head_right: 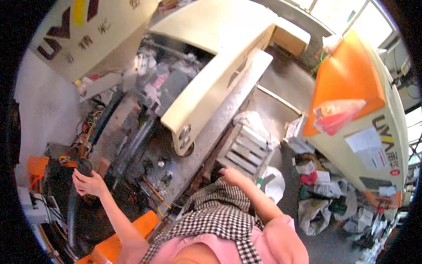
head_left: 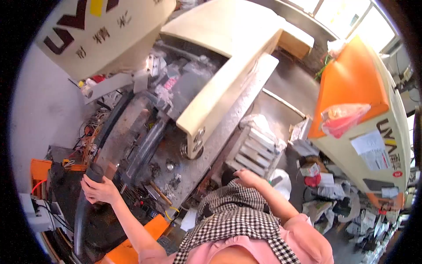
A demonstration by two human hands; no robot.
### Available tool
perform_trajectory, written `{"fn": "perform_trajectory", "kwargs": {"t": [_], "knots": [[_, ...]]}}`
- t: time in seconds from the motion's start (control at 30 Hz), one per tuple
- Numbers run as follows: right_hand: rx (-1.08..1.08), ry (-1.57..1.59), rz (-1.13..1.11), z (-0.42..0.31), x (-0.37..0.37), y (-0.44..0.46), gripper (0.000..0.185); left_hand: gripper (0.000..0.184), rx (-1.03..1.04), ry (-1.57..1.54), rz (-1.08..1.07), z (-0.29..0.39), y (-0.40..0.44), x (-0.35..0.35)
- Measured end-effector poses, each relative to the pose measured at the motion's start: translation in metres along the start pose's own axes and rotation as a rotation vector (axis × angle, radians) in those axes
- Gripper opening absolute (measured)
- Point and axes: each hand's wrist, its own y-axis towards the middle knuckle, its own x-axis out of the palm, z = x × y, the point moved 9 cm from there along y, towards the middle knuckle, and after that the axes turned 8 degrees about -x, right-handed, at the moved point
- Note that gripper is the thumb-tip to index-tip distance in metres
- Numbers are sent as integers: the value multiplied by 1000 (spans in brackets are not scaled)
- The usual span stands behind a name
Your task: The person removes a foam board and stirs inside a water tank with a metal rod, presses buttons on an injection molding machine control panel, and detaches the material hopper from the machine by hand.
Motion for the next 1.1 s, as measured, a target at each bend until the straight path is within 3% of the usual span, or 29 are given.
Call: {"fn": "perform_trajectory", "kwargs": {"t": [0.03,0.1,0.13,0.2,0.23,0.27,0.33,0.4,0.47,0.5,0.53,0.6,0.73,0.77,0.93,1.03,1.1], "knots": [[-103,132,49,-35,-34,5,38,57,1,31,-44,-1,-2,7],[-99,571,-82,-105,-99,4,41,69,-4,43,-117,8,3,2],[-306,667,-71,-130,-122,7,39,71,-22,46,-204,9,4,3],[-212,1439,-296,-154,-152,8,38,72,-39,58,-315,12,8,3],[-161,1598,-396,-140,-153,14,36,70,-33,75,-351,15,10,0],[62,1206,-281,-104,-151,26,39,70,-31,56,-363,20,13,-6],[16,-523,58,-88,-198,18,39,71,-34,65,-458,21,14,-7],[-262,-667,55,-50,-166,24,34,73,-69,80,-470,19,21,-16],[-262,-89,27,-34,-146,25,27,74,-64,86,-575,19,15,-6],[-85,-16,-93,-65,-171,12,28,74,-114,57,-638,18,15,-4],[-298,-179,-174,-58,-146,18,32,74,-158,56,-607,17,18,-7],[-185,-405,-277,-47,-135,19,35,75,-176,28,-630,21,19,-8],[-210,-283,-302,-46,-141,32,41,76,-241,-13,-615,26,29,-13],[-186,-265,-251,-49,-151,35,33,78,-264,-26,-630,27,30,-15],[-193,-275,-361,-37,-144,71,34,82,-311,-67,-690,27,32,-16],[-158,-279,-270,-60,-172,85,33,84,-295,-61,-697,27,31,-13],[-272,-302,-213,-82,-181,92,34,85,-279,-72,-704,29,32,-15]]}}
